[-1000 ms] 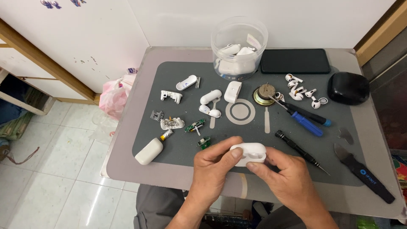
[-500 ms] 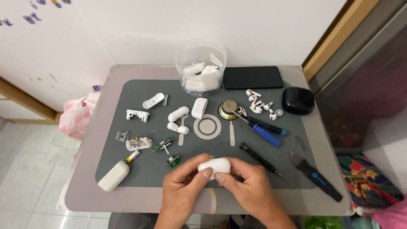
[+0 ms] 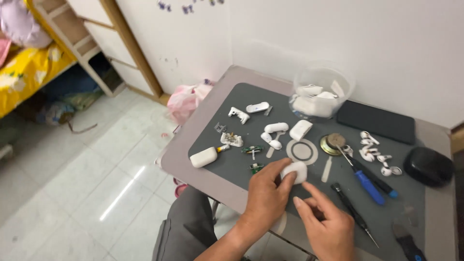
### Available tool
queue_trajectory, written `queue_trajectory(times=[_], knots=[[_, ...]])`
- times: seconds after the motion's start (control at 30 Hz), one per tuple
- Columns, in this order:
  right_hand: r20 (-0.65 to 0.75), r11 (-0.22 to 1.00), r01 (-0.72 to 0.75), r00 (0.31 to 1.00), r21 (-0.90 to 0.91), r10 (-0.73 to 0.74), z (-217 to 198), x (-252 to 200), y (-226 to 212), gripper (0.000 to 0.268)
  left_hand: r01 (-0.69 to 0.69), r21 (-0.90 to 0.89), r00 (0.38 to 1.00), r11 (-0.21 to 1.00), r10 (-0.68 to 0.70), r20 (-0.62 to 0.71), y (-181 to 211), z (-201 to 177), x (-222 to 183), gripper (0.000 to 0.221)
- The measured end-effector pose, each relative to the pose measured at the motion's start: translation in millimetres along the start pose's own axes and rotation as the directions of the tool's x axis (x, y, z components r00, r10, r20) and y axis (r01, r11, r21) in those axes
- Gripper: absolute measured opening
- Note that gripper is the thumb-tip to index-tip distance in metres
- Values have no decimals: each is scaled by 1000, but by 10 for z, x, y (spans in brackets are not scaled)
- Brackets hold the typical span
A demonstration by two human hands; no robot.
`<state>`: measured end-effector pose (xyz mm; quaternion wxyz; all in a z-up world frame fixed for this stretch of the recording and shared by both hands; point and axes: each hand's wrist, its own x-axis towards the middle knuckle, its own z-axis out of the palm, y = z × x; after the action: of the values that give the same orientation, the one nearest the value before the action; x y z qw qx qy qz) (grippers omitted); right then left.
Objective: Assembling the internal components of an AirPod charging case, including the circuit board and housing.
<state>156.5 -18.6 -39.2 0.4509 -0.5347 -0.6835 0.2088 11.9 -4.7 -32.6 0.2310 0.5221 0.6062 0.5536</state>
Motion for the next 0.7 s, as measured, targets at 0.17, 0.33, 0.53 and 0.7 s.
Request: queue_trajectory(times=[0.17,0.33,0.53,0.7], knots=[[-28,999,-46,999,-2,46,-82,20,-49,29,-139,187,984,973,114,139,-84,53,7,45],[-124,992,-54,991,-111,40,-70,58,-128,40,-191,452,956,871,61,286,16,150,-23,62],[-167,941,-323,938,-101,304,98,137,-384,50,-325,556,944,765,226,241,66,-14,-49,39],[-158,912,-343,936,-224,313,164,165,-475,36,-424,544,893,724,434,119,-10,-51,-64,25]])
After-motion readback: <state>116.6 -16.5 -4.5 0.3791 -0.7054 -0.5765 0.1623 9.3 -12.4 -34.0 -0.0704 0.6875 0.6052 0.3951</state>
